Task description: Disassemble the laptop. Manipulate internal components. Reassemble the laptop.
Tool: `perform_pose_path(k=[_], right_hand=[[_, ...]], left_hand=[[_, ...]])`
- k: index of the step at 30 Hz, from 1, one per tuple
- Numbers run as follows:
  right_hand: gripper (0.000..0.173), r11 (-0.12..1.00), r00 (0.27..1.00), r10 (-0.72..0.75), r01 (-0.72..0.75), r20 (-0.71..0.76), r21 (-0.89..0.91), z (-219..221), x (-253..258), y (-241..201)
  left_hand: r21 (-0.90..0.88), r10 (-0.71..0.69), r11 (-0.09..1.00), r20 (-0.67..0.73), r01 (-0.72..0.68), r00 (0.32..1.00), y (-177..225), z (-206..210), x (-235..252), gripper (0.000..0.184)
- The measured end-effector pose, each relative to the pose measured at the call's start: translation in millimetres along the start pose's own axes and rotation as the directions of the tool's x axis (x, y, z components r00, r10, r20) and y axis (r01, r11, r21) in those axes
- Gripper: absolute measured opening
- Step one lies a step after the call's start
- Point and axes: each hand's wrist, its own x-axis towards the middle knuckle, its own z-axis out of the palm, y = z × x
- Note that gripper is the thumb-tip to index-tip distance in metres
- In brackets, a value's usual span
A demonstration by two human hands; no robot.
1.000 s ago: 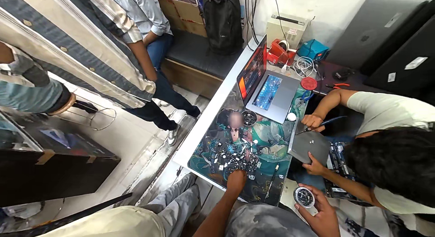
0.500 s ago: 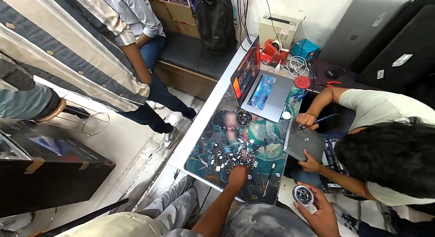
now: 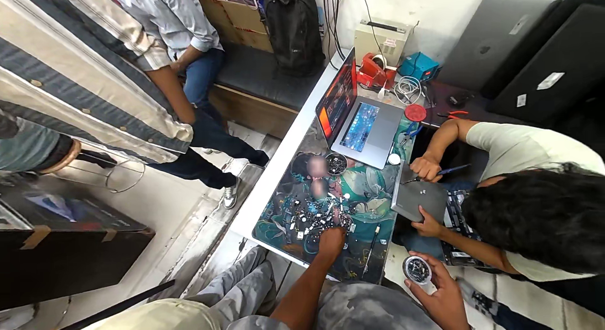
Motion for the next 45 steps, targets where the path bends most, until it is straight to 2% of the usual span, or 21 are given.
perform_pose_path(k=[5,8,13,16,20,24,26,27,28,30,31,33,35,37,41,45], right_hand=[[0.061,1.0,1.0,0.009,-0.009,-0.017,-0.018,-4,-2,1],[0.061,1.0,1.0,0.013,-0.013,-0.009,-0.021,-2,-2,1],[0.061,1.0,1.0,0.01,-0.01,-0.002,-0.021,5,1,-1],[0.061,1.0,1.0,0.009,-0.009,-0.004,-0.008,6,2,-2],[0.06,1.0,1.0,0.014,-0.014,-0.009,-0.027,5,0,-2],[0.06,1.0,1.0,0.024,-0.024,0.003,-0.017,6,-1,2],[0.06,0.999,1.0,0.026,-0.026,0.014,-0.022,9,0,4],[0.06,0.999,0.999,0.026,-0.025,0.022,-0.027,10,2,5],[0.06,0.999,0.999,0.031,-0.03,0.034,-0.027,12,3,6],[0.06,0.999,0.998,0.036,-0.035,0.058,-0.025,18,6,6],[0.06,0.999,0.997,0.032,-0.03,0.069,-0.024,21,8,6],[0.06,0.999,0.995,0.02,-0.016,0.097,-0.035,29,12,7],[0.06,0.999,0.992,0.009,-0.003,0.127,-0.053,35,17,7],[0.06,0.998,0.99,-0.004,0.013,0.142,-0.064,39,23,6],[0.059,0.998,0.99,-0.015,0.024,0.138,-0.063,41,32,0],[0.058,0.997,0.993,-0.003,0.012,0.117,-0.071,39,35,-2]], left_hand=[[0.129,0.025,0.991,0.01,-0.026,1.0,11,-2,-1,0.037],[0.196,0.064,0.978,0.042,-0.071,0.997,18,-7,-5,0.031],[0.221,0.109,0.968,0.071,-0.122,0.991,16,-8,-1,0.035],[0.197,0.125,0.972,0.041,-0.131,0.991,6,-2,-1,0.037],[0.057,0.028,0.998,0.011,-0.029,1.0,-3,-8,-9,0.045],[-0.311,-0.022,0.95,-0.096,-0.009,0.995,-21,-12,-16,0.041],[-0.573,-0.048,0.817,-0.187,-0.07,0.981,-27,-10,-19,0.041],[-0.709,-0.079,0.698,-0.217,-0.101,0.973,-25,-8,-22,0.039],[-0.841,-0.109,0.526,-0.211,-0.124,0.971,-17,-10,-26,0.035],[-0.991,-0.047,0.066,-0.121,-0.118,0.992,10,-27,-44,0.036],[-0.987,0.048,-0.127,-0.105,-0.098,0.993,23,-37,-55,0.039],[-0.921,0.243,-0.382,-0.182,-0.079,0.953,48,-52,-72,0.037],[-0.844,0.375,-0.534,-0.289,-0.05,0.881,70,-61,-81,0.029],[-0.762,0.404,-0.647,-0.339,0.003,0.849,89,-66,-85,0.023],[-0.587,0.296,-0.806,-0.289,0.076,0.911,109,-73,-87,0.026],[-0.516,0.199,-0.853,-0.179,0.08,0.964,114,-80,-92,0.031]])
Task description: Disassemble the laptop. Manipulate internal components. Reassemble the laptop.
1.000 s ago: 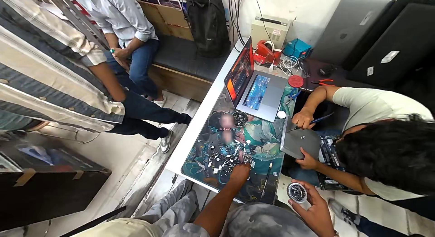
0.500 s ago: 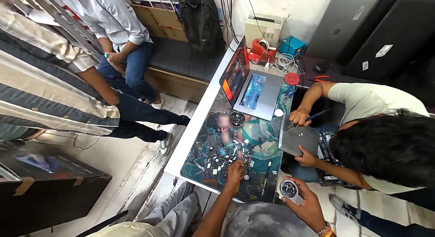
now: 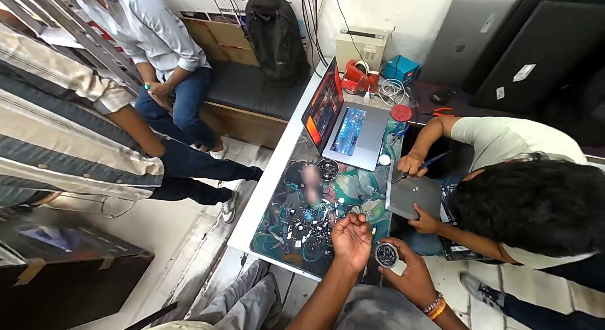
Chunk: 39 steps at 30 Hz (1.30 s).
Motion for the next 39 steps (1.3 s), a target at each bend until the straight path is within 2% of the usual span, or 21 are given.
perform_pose_path(k=[2,5,9,18,21,25,31,34,37,39], right_hand=[[0.058,1.0,1.0,-0.004,0.004,0.002,0.001,-1,1,0],[0.058,1.0,1.0,-0.013,0.013,-0.001,0.005,-1,3,-1],[0.057,0.999,1.0,-0.026,0.026,-0.004,0.025,1,6,-5],[0.059,0.999,0.999,-0.048,0.048,-0.004,0.011,0,8,-7],[0.059,0.998,0.999,-0.053,0.053,-0.006,0.016,0,8,-8],[0.058,0.998,0.998,-0.055,0.055,-0.006,0.027,1,7,-8],[0.059,0.999,0.999,-0.044,0.044,-0.001,-0.005,1,4,-10],[0.058,0.999,0.999,-0.037,0.036,-0.006,-0.024,0,2,-11],[0.056,0.999,0.999,-0.039,0.038,-0.02,-0.03,2,2,-13],[0.056,0.999,0.999,-0.04,0.039,-0.022,-0.026,3,3,-13]], left_hand=[[-0.014,-0.016,1.0,-0.017,0.016,1.0,1,4,-3,0.039],[-0.04,-0.054,0.998,0.073,0.057,0.996,1,5,-6,0.041],[-0.022,-0.086,0.995,0.237,0.094,0.968,1,4,-7,0.035],[-0.05,-0.108,0.989,0.421,0.142,0.9,2,2,-6,0.052],[-0.026,-0.086,0.994,0.385,0.104,0.919,2,6,-9,0.049],[0.049,-0.041,0.999,0.362,0.025,0.931,-1,6,-10,0.06],[0.02,-0.068,0.998,0.412,0.066,0.909,-1,1,-11,0.056],[0.026,-0.09,0.996,0.422,0.086,0.902,-4,1,-12,0.047],[0.092,-0.084,0.994,0.343,0.056,0.936,-9,9,-18,0.039],[0.215,-0.053,0.976,0.346,-0.024,0.937,-15,14,-20,0.048]])
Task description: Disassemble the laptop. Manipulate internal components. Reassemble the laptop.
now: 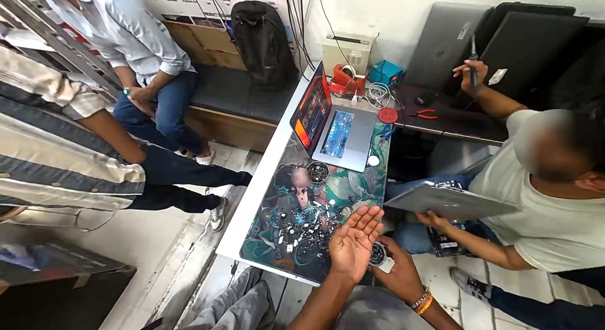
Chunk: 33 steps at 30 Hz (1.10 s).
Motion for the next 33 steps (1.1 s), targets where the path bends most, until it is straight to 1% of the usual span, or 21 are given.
perform_pose_path(k=[2,4,5,8,11,13,15,17,18,19,20,21,22,23,24,25,27,29,31,33], right_hand=[[0.057,1.0,1.0,-0.009,0.009,0.005,0.004,1,0,0],[0.058,1.0,1.0,-0.019,0.019,0.006,0.0,2,-1,1],[0.058,1.0,1.0,-0.024,0.024,0.004,-0.005,2,-1,2],[0.058,1.0,1.0,-0.024,0.024,0.002,-0.009,3,-2,3],[0.058,1.0,1.0,-0.011,0.011,0.006,-0.01,3,-3,3],[0.058,1.0,1.0,-0.006,0.006,0.014,0.005,2,-2,2],[0.058,1.0,1.0,-0.006,0.005,0.02,0.028,1,-2,3],[0.059,0.999,1.0,0.007,-0.008,0.012,0.049,-2,-3,5],[0.059,0.998,1.0,0.023,-0.023,0.002,0.062,-4,-5,6],[0.06,0.997,0.999,0.037,-0.036,-0.01,0.067,-6,-6,7],[0.059,0.997,0.999,0.048,-0.047,-0.021,0.067,-8,-9,9],[0.059,0.996,0.998,0.054,-0.052,-0.029,0.066,-10,-11,12],[0.059,0.996,0.998,0.054,-0.052,-0.036,0.067,-13,-14,15],[0.059,0.996,0.998,0.057,-0.054,-0.039,0.068,-15,-17,19],[0.059,0.996,0.997,0.062,-0.059,-0.042,0.068,-18,-19,22],[0.06,0.995,0.996,0.072,-0.069,-0.049,0.072,-20,-21,25],[0.061,0.993,0.994,0.098,-0.094,-0.056,0.076,-25,-25,26],[0.061,0.992,0.992,0.11,-0.106,-0.06,0.07,-30,-26,27],[0.061,0.991,0.99,0.123,-0.119,-0.067,0.057,-32,-27,27],[0.062,0.99,0.987,0.136,-0.133,-0.08,0.048,-34,-28,26]], left_hand=[[0.198,0.051,0.978,0.057,-0.061,0.997,-4,0,-1,0.059],[0.389,0.093,0.912,0.117,-0.131,0.989,-7,-1,-3,0.07],[0.449,0.102,0.879,0.155,-0.162,0.983,-9,-3,-4,0.074],[0.528,0.103,0.819,0.25,-0.225,0.963,-11,-9,-6,0.081],[0.525,0.096,0.815,0.292,-0.243,0.952,-11,-11,-7,0.082],[0.505,0.112,0.824,0.301,-0.257,0.947,-6,-9,-6,0.08],[0.493,0.167,0.828,0.237,-0.266,0.957,8,-2,-3,0.071],[0.535,0.277,0.798,0.081,-0.276,0.957,32,0,3,0.054],[0.608,0.34,0.751,-0.023,-0.257,0.94,46,-3,6,0.044],[0.704,0.389,0.683,-0.123,-0.196,0.913,59,-11,9,0.038],[0.806,0.417,0.585,-0.203,-0.091,0.886,71,-25,10,0.036],[0.886,0.432,0.463,-0.266,0.041,0.862,82,-44,9,0.033],[0.936,0.421,0.304,-0.3,0.179,0.856,91,-67,7,0.033],[0.946,0.396,0.115,-0.324,0.304,0.859,98,-92,2,0.034],[0.918,0.361,-0.062,-0.345,0.391,0.866,101,-116,-2,0.038],[0.873,0.315,-0.218,-0.359,0.435,0.878,100,-138,-7,0.044],[0.771,0.221,-0.47,-0.368,0.43,0.903,87,-176,-16,0.056],[0.681,0.126,-0.642,-0.359,0.352,0.925,64,-199,-23,0.068],[0.611,0.032,-0.743,-0.373,0.271,0.927,42,-211,-26,0.075],[0.572,-0.037,-0.793,-0.39,0.211,0.92,25,-217,-27,0.078]])
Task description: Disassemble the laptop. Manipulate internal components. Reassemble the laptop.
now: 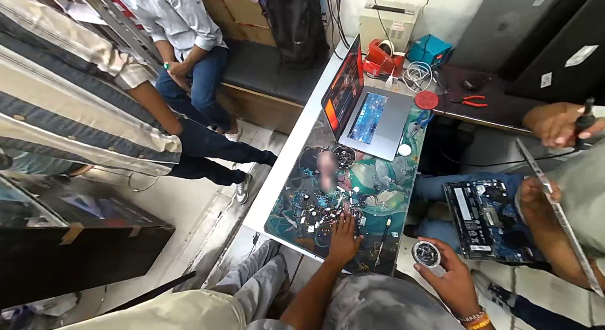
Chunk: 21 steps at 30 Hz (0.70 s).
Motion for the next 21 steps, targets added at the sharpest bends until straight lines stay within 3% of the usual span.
perform_pose_path(k=[8,15,19,21], right_hand=[[0.062,1.0,1.0,0.008,-0.008,-0.026,-0.002,-4,-4,1],[0.062,1.0,1.0,0.008,-0.009,-0.007,-0.021,4,-6,1],[0.062,1.0,1.0,0.002,-0.002,-0.007,-0.02,7,-4,-3],[0.061,1.0,1.0,-0.001,0.001,-0.013,-0.009,6,-5,-2]], left_hand=[[0.065,0.122,0.99,0.019,-0.123,0.992,-15,16,-15,0.071],[0.046,-0.081,0.995,-0.188,0.091,0.979,-34,25,-23,0.076],[0.069,-0.111,0.989,-0.22,0.129,0.969,-29,24,-21,0.077],[0.081,-0.068,0.993,-0.185,0.084,0.98,-25,22,-19,0.075]])
